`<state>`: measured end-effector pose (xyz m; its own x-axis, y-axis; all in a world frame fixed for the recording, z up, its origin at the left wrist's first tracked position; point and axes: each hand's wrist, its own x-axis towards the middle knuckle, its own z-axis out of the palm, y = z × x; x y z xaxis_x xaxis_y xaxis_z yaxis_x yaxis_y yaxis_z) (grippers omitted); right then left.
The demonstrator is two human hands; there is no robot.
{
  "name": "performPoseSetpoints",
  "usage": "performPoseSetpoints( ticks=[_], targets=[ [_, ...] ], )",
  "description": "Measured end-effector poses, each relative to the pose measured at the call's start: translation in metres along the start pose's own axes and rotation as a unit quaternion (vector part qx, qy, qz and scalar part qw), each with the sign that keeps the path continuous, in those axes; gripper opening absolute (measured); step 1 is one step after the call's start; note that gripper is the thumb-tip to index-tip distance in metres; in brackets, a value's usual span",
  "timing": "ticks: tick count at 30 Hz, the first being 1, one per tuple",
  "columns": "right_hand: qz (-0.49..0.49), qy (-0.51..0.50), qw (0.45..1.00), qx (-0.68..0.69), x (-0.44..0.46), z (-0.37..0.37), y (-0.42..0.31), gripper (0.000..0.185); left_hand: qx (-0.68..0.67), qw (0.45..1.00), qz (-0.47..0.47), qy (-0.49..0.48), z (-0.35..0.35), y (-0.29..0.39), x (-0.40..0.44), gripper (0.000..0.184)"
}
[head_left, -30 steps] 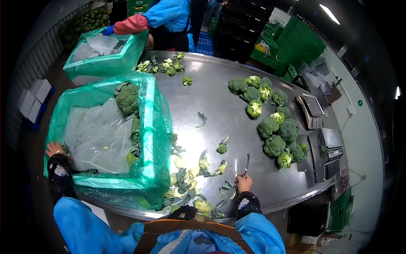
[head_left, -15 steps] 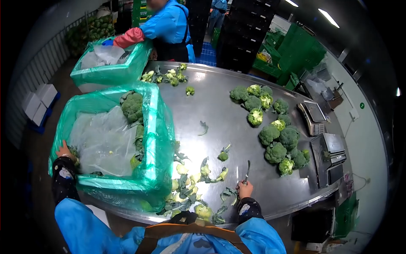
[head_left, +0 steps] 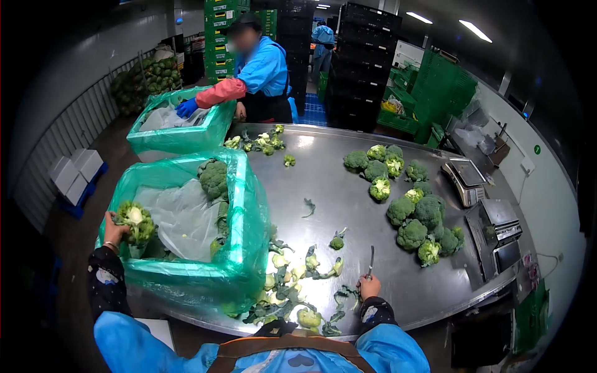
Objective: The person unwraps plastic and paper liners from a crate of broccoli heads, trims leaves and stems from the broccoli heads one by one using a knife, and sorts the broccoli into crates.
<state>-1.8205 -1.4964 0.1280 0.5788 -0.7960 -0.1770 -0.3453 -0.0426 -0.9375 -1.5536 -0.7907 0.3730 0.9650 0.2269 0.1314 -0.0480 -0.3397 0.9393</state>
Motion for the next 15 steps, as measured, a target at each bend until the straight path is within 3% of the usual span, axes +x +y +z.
performPoseSetpoints(
  ticks=[3, 4, 5, 7, 8, 9, 10, 12, 13, 15],
  targets=[
    [0.042, -0.020, 0.998, 0.047, -0.005, -0.007, -0.014, 0.005, -0.206, 0.977, -0.042, -0.036, 0.007, 0.022, -0.028, 0.059],
    [0.043, -0.003, 0.999, 0.029, 0.001, -0.008, -0.003, 0.009, -0.282, 0.958, -0.049, -0.029, 0.023, 0.059, -0.060, 0.055],
    [-0.020, 0.053, 0.997, -0.042, 0.003, -0.001, 0.011, 0.012, -0.325, 0.942, -0.054, -0.057, 0.028, 0.066, -0.072, 0.046],
    [-0.139, 0.161, 0.959, -0.187, 0.000, 0.008, 0.040, 0.018, -0.361, 0.911, -0.122, -0.156, 0.037, 0.106, -0.108, 0.045],
    [-0.101, 0.158, 0.960, -0.210, -0.017, 0.024, 0.023, 0.024, -0.394, 0.896, -0.120, -0.164, 0.050, 0.111, -0.121, 0.047],
    [-0.033, 0.061, 0.989, -0.130, -0.048, 0.041, -0.018, 0.025, -0.426, 0.880, -0.118, -0.172, 0.065, 0.116, -0.134, 0.050],
    [-0.123, 0.029, 0.982, -0.138, -0.053, 0.077, 0.007, 0.026, -0.423, 0.880, -0.112, -0.187, 0.086, 0.125, -0.152, 0.055],
    [-0.235, -0.171, 0.930, -0.226, -0.072, 0.152, 0.044, 0.026, -0.447, 0.861, -0.100, -0.221, 0.134, 0.122, -0.177, 0.056],
    [-0.231, -0.197, 0.922, -0.239, -0.113, 0.151, -0.013, 0.028, -0.453, 0.849, -0.106, -0.252, 0.161, 0.115, -0.188, 0.054],
    [-0.276, -0.251, 0.912, -0.168, -0.128, 0.152, -0.031, 0.031, -0.481, 0.803, -0.155, -0.317, 0.216, 0.134, -0.221, 0.058]
  ],
)
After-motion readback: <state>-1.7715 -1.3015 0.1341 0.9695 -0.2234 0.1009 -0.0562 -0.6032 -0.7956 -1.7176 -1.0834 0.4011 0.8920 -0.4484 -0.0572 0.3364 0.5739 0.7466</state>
